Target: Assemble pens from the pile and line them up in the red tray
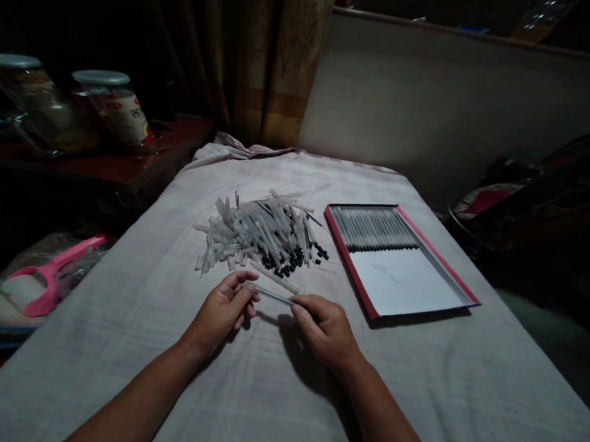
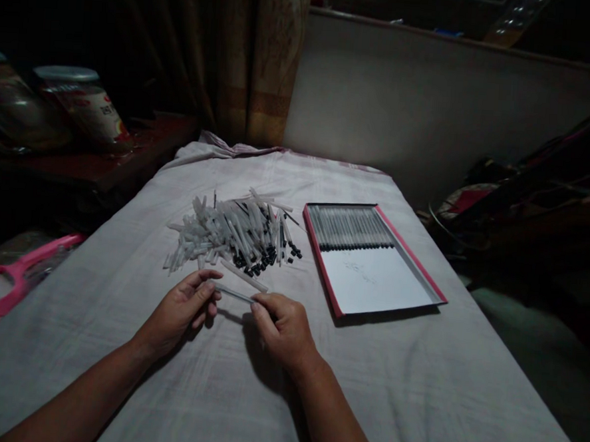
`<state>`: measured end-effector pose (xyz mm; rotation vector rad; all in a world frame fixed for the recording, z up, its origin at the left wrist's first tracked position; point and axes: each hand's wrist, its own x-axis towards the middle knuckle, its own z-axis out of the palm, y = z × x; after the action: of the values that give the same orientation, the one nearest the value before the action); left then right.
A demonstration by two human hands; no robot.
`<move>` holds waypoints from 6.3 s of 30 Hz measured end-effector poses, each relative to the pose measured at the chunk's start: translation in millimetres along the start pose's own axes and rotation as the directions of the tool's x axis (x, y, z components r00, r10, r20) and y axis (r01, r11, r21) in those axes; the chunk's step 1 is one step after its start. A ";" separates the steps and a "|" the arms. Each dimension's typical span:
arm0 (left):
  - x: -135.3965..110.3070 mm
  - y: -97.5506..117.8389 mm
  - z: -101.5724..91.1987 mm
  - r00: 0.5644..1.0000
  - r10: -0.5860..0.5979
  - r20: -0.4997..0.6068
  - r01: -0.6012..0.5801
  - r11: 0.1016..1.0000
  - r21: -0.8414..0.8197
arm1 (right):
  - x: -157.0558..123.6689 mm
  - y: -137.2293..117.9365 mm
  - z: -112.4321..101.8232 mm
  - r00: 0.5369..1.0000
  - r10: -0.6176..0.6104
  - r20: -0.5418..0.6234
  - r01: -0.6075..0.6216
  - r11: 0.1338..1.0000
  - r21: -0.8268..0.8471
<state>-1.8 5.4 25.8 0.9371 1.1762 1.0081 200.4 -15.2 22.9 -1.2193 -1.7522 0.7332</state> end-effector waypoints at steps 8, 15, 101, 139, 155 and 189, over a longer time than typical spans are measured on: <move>7.4 4.4 -12.7 1.000 0.028 0.011 -0.026 0.992 -0.121 | 62.0 43.9 -101.3 0.789 0.078 -0.610 -0.302 0.913 -0.274; 9.5 4.4 -14.5 0.997 -0.025 0.078 0.037 0.987 -0.159 | 119.8 83.2 -121.5 0.693 0.431 -0.578 -0.713 0.528 -0.461; 9.4 -5.3 -35.7 0.778 0.569 0.268 -0.527 0.358 0.771 | 90.1 3.4 1.5 0.961 0.241 -0.133 -0.259 0.624 -0.738; 12.4 -9.0 -37.5 0.700 0.644 0.309 -0.582 0.263 0.769 | 44.0 0.6 -13.7 0.741 0.437 -0.509 -0.100 0.823 0.560; 13.7 -11.7 -40.0 0.594 0.706 0.385 -0.604 0.076 0.794 | 43.5 0.4 -15.5 0.738 0.454 -0.499 -0.110 0.810 0.576; 9.2 -10.5 -33.7 0.623 0.672 0.402 -0.584 0.057 0.810 | 20.5 12.2 30.4 0.960 0.255 -0.113 -0.245 0.965 0.094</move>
<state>-33.0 13.1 8.4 2.5673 1.4070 1.0204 175.5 8.5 5.1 -1.4171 -1.4694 0.8455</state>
